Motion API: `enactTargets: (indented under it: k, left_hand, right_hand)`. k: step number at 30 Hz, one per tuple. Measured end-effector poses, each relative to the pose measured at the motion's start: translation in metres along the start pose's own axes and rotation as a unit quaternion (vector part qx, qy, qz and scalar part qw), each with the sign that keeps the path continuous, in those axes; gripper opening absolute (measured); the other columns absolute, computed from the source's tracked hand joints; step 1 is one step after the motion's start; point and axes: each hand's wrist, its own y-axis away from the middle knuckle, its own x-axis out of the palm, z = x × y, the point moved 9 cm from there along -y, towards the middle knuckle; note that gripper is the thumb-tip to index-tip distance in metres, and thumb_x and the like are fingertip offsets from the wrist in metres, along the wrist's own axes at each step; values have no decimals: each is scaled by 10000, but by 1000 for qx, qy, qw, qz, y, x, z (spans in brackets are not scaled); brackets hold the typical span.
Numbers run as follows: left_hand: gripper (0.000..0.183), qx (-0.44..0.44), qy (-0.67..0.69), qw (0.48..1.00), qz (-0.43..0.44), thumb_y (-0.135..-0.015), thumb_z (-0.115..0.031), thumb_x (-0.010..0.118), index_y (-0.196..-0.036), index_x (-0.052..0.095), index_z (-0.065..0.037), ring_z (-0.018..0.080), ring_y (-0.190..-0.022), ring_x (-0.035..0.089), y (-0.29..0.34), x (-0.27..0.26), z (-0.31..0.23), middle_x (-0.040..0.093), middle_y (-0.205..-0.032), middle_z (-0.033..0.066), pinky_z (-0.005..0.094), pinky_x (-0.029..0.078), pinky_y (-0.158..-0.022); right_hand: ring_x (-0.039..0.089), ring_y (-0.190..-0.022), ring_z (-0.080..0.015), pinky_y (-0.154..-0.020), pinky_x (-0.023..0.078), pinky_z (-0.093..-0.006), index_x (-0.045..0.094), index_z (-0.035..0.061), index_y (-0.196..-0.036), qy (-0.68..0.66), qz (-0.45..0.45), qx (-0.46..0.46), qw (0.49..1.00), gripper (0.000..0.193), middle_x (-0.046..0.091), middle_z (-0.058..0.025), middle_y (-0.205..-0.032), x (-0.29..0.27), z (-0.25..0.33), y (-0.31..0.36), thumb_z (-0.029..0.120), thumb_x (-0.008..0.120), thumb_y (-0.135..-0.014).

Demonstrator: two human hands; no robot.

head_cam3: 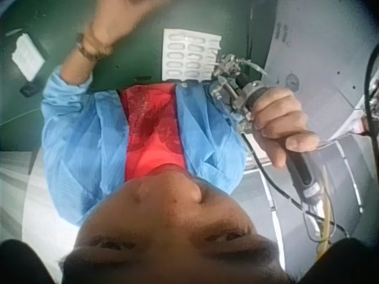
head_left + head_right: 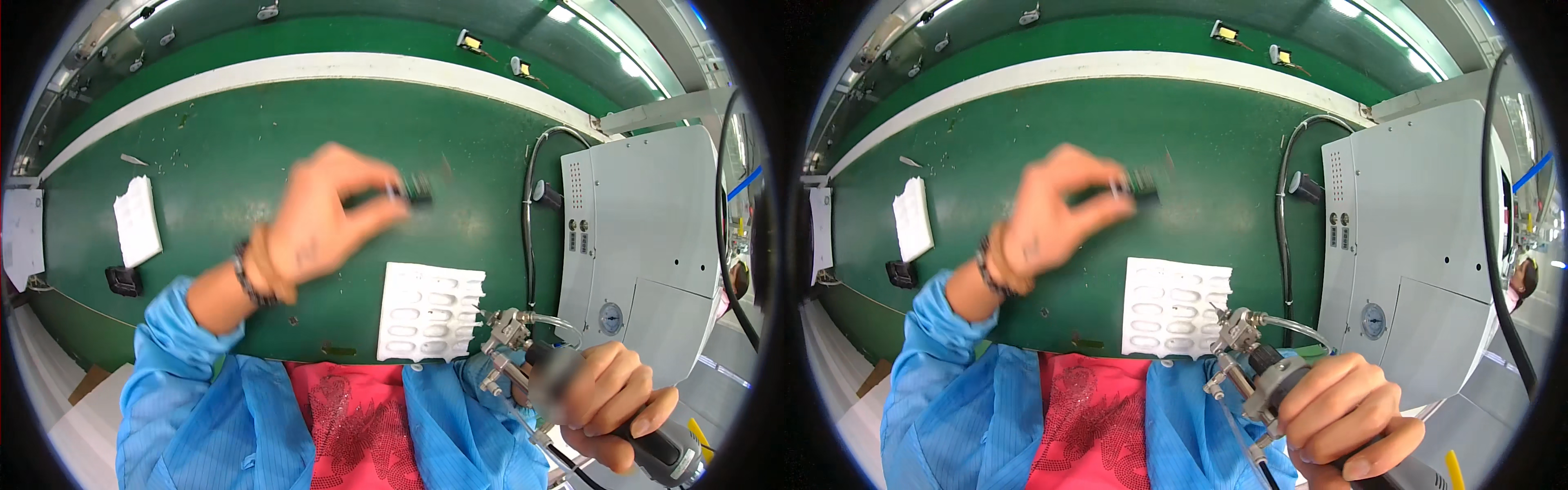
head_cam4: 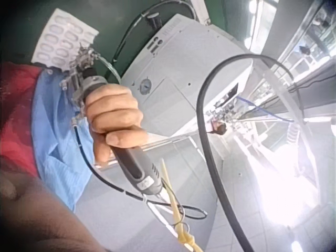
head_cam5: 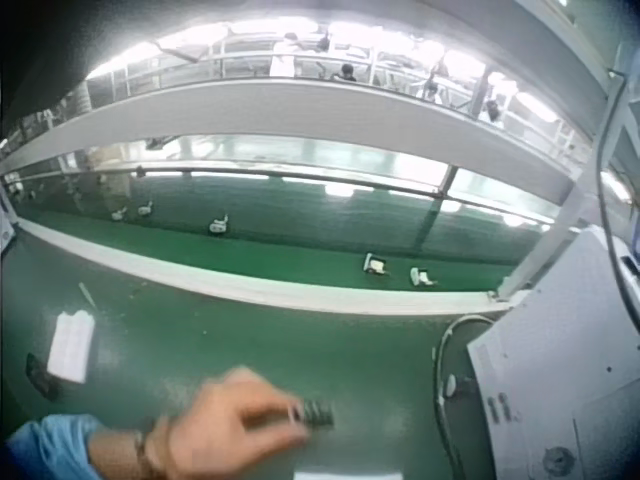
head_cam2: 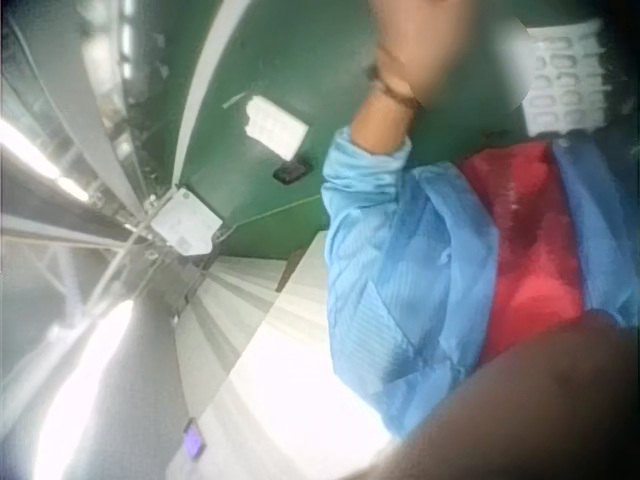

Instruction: The person uses a soldering iron to attach small electronic components to a green circuit board. They repeatedly pick up components from the table, place them on the board, and solder them in place. The person also wipes the board with a white cloth and moves a white foam tray on the workbench.

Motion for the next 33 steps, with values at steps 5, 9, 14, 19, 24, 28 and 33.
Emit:
enactTargets:
  k: [5, 9, 14, 19, 24, 28, 33]
  left_hand:
    - [385, 77, -393, 885, -238, -868, -299, 719, -1165, 670, -59, 318, -1030, 629, -111, -88, 57, 691, -1107, 136, 391, 497, -904]
    - [398, 170, -288, 934, -126, -888, -247, 689, -1237, 621, -69, 347, -1149, 582, -183, -26, 54, 651, -1197, 158, 415, 465, -1002]
    - [394, 212, -281, 936, 30, -897, -177, 661, -1265, 577, -65, 353, -1143, 581, -246, 60, 78, 639, -1218, 160, 415, 474, -999]
    - [283, 186, -333, 924, -19, -911, -187, 646, -1168, 630, -69, 341, -1033, 612, -279, 59, 87, 679, -1081, 141, 423, 495, -927]
    - [294, 132, -220, 965, -47, -902, -202, 675, -1161, 651, -65, 322, -955, 637, -218, 42, 46, 694, -1001, 142, 409, 506, -878]
    - [227, 159, -101, 982, 26, -827, -102, 745, -1033, 683, -28, 331, -903, 657, -92, 35, -19, 695, -976, 146, 390, 520, -807]
    - [217, 125, -3, 991, 55, -777, -15, 752, -989, 705, -2, 311, -907, 666, 24, 41, -43, 710, -963, 133, 395, 525, -812]
  right_hand:
    - [526, -414, -80, -386, 487, -208, 470, 66, -962, -9, 18, -2, 1000, 396, 545, 4, -579, 6, -8, -4, 279, 787, -856]
    - [511, -477, -144, -418, 457, -274, 459, 57, -1015, -12, 83, 60, 995, 371, 505, -52, -710, 15, -14, -15, 299, 718, -907]
    - [513, -469, -139, -404, 451, -264, 473, 58, -997, -13, 72, 52, 996, 360, 513, -50, -692, 8, -14, -16, 289, 731, -898]
    - [519, -472, -142, -408, 456, -267, 474, 58, -999, -6, 63, 59, 996, 356, 523, -49, -683, 9, -14, -17, 282, 731, -898]
    - [518, -485, -145, -412, 459, -269, 468, 65, -1006, -2, 66, 58, 996, 346, 516, -48, -686, 8, -15, -16, 278, 720, -905]
    - [538, -424, -104, -388, 482, -229, 464, 65, -967, -9, 17, 8, 1000, 380, 536, -12, -582, -4, -14, -5, 253, 779, -866]
    - [519, -432, -77, -387, 461, -199, 481, 77, -1018, 9, 18, 0, 1000, 390, 544, 6, -598, -2, -12, -1, 321, 754, -884]
